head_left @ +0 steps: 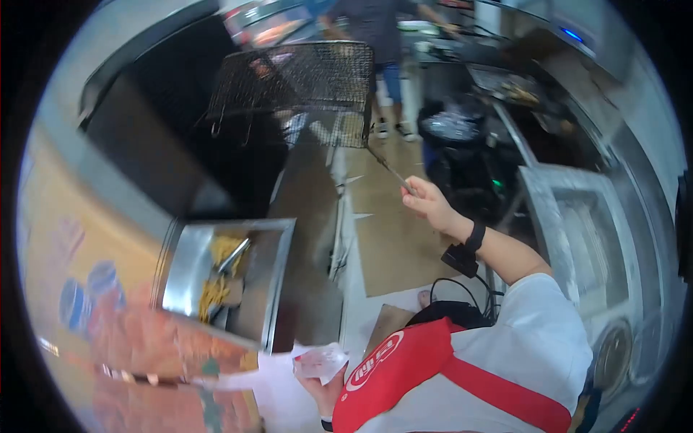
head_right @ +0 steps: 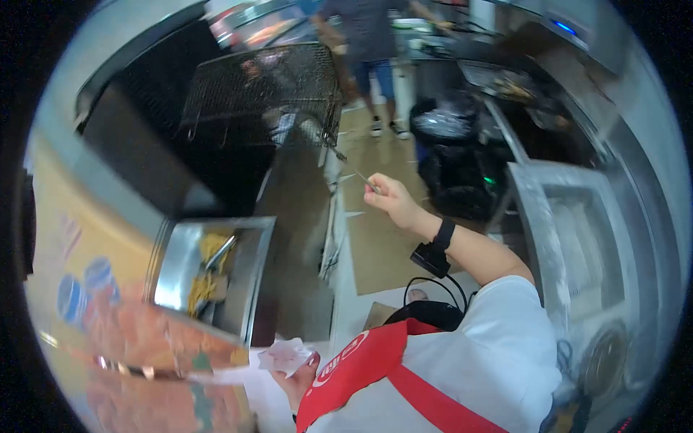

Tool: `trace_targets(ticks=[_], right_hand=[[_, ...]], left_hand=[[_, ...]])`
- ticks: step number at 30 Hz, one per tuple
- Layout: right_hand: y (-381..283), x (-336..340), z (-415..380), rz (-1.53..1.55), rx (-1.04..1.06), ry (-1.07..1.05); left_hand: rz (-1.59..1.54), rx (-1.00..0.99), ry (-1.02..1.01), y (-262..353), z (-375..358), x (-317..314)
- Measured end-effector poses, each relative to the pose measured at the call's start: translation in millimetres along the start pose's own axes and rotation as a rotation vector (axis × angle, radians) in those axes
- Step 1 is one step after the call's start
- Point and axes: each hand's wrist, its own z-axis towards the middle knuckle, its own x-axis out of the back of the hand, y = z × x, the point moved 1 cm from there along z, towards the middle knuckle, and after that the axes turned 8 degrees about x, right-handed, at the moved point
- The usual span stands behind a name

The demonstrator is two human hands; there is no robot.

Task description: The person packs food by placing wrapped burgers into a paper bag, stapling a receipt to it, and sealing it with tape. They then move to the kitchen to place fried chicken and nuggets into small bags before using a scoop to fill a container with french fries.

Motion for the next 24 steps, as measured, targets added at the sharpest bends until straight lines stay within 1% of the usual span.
trace_targets(ticks=[1, 2, 3, 4, 5, 6, 7, 8, 9, 10, 12, 13, 14, 16, 18, 20, 21, 22, 23, 24], right_hand=[[-0.1, 23.5, -3.3, 0.038, 0.01, 0.105], [-4.9, 59.4, -7.0, 0.088, 0.022, 0.202], [-0.3, 88.7, -9.3, 0.129, 0.042, 0.283], [3.4, 116.6, -10.7, 0.107, 0.052, 0.337], [8.3, 146.0, -12.0, 0.152, 0.057, 0.469], [9.7, 173.9, -11.3, 0.198, 0.063, 0.593], [10.3, 202.8, -8.7, 0.226, 0.087, 0.686], [12.9, 235.5, -3.5, 0.207, 0.1, 0.716], [16.1, 263.5, 3.9, 0.309, 0.155, 0.791], [21.0, 297.2, 9.9, 0.422, 0.211, 0.859], [18.6, 364.9, 23.7, 0.533, 0.251, 0.951], [16.8, 398.1, 28.7, 0.599, 0.296, 1.022], [12.0, 427.0, 33.8, 0.666, 0.342, 1.09], [12.9, 492.3, 38.8, 0.936, 0.522, 1.089], [10.4, 545.1, 38.4, 0.908, 0.63, 1.185], [12.6, 595.1, 30.4, 0.902, 0.666, 1.289], [9.5, 614.8, 26.2, 0.879, 0.68, 1.356], [6.9, 632.8, 21.8, 0.855, 0.694, 1.422], [-0.9, 645.2, 18.1, 0.866, 0.708, 1.449], [-3.2, 665.0, 11.0, 0.946, 0.76, 1.373]], left_hand=[[-0.093, 0.073, -0.042, -2.8, 9.6, -11.8], [-0.054, 0.111, -0.063, -13.3, 13.2, -34.5], [-0.051, 0.11, -0.045, -19.9, 25.2, -46.7], [-0.052, 0.108, -0.027, -27.8, 38.2, -56.9], [-0.007, 0.134, -0.141, -36.9, 55.5, -60.2], [0.014, 0.171, -0.165, -46.4, 68.9, -74.8], [0.109, 0.16, -0.185, -55.7, 80.5, -91.7], [0.197, 0.143, -0.21, -65.9, 94.5, -112.1], [0.311, 0.158, -0.228, -70.0, 110.5, -130.1], [0.321, 0.177, -0.247, -80.3, 125.5, -147.1], [0.212, 0.286, -0.311, -98.9, 154.3, -172.2], [0.232, 0.357, -0.353, -107.1, 175.3, -177.9], [0.241, 0.374, -0.365, -115.7, 184.4, -192.3], [0.267, 0.31, -0.269, -127.6, 197.4, -222.0], [0.266, 0.328, -0.297, -136.7, 200.6, -256.6], [0.193, 0.32, -0.145, -141.9, 196.2, -295.8], [0.338, 0.26, -0.125, -148.5, 195.9, -312.0], [0.341, 0.266, -0.124, -152.5, 196.6, -322.9], [0.338, 0.269, -0.024, -155.7, 198.1, -332.1], [0.335, 0.268, 0.076, -159.0, 200.8, -338.5]])
